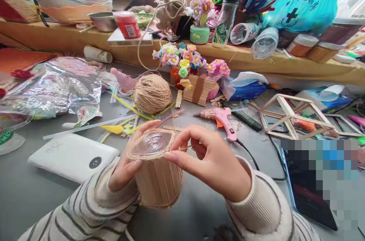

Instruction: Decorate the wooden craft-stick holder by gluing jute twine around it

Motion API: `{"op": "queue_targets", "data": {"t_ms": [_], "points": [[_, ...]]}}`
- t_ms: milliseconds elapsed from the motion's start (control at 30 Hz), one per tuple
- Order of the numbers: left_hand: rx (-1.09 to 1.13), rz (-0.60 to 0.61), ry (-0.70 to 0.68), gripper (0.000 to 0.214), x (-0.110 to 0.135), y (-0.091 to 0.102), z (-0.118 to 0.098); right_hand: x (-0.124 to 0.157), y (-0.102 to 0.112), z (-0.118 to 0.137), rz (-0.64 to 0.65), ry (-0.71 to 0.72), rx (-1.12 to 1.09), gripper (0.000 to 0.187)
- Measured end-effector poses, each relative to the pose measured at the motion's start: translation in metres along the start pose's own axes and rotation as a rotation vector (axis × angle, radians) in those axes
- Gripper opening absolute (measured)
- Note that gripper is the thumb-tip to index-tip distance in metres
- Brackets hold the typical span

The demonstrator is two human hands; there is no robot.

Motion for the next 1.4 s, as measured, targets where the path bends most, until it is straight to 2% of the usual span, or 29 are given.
{"op": "queue_targets", "data": {"t_ms": [200,400,600,800,900,1167,1400], "points": [[-0.041,0.015,0.024,0.067,-0.005,-0.002,-0.015,0.0,-0.001,-0.002,0.014,-0.005,-0.028,0.017],[-0.032,-0.038,-0.111,0.067,0.0,-0.001,-0.013,-0.002,-0.003,-0.007,0.046,-0.041,-0.068,0.014],[-0.063,-0.095,-0.139,0.066,0.002,0.002,-0.013,0.002,-0.003,-0.013,0.019,-0.029,-0.078,0.017],[-0.081,-0.084,-0.147,0.067,0.001,0.001,-0.016,0.002,-0.003,-0.013,0.011,-0.012,-0.069,0.018],[-0.084,-0.082,-0.146,0.067,0.001,0.0,-0.016,0.001,-0.005,-0.015,0.024,-0.062,-0.055,0.021],[-0.112,-0.073,-0.155,0.067,0.0,-0.001,-0.022,0.002,-0.01,-0.021,0.064,-0.066,-0.223,0.02],[-0.132,-0.046,-0.11,0.066,-0.002,-0.001,-0.026,0.001,-0.011,-0.024,0.075,-0.071,-0.221,0.022]]}}
Point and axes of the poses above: each hand's wrist, its own x-axis away from the middle knuckle, its own y-axis out of the back of the hand, z = x × y, the point moved 8 cm from there along -x, towards the middle knuckle, and after that the axes turned 8 degrees about -x, right-handed, at the moved point
